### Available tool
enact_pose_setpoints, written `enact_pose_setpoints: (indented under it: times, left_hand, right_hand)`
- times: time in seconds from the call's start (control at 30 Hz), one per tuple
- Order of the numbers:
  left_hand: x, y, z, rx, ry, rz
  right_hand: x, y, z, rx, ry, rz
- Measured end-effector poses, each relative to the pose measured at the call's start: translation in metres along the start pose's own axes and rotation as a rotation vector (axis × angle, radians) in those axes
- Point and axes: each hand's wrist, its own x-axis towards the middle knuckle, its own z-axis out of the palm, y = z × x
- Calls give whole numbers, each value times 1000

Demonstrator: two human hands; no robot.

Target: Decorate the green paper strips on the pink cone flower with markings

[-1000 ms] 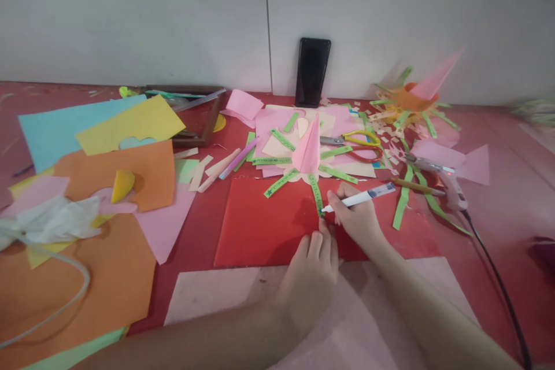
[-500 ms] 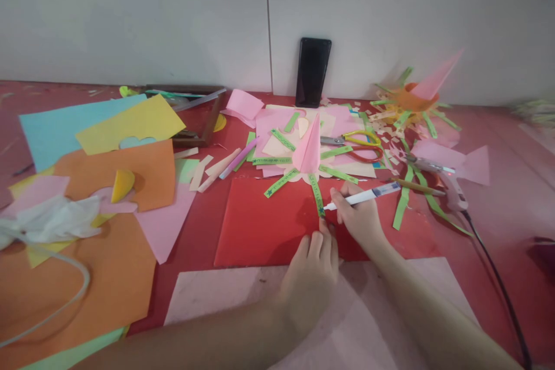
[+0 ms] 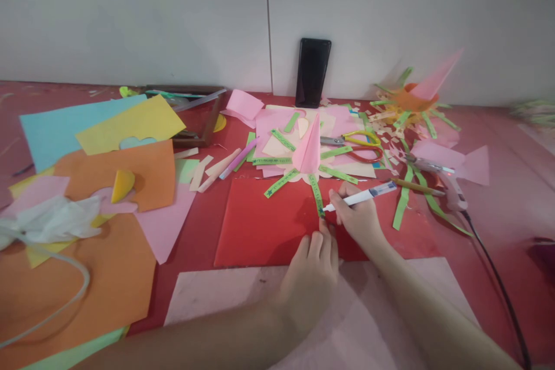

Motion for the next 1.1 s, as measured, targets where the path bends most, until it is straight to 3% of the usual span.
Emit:
enact_pose_setpoints:
  times: [0.3,0.43,0.6,0.87,1.1]
  left_hand:
    - [1,0,0,-17,-8,-10]
    - [1,-1,-1,-8,-11,-6]
    - [2,-3,3,6,23,-5]
    - [6,-5,3,9,37,-5]
    - [7,-4,1,32,30,5]
  right_hand:
    - [1,7,0,110,-16,70]
    - [3,4,-1,257,33,122]
    - [4,-4,-4,279,81,133]
    - [9,10,-14,368,160,121]
    - [1,4,4,186,6,14]
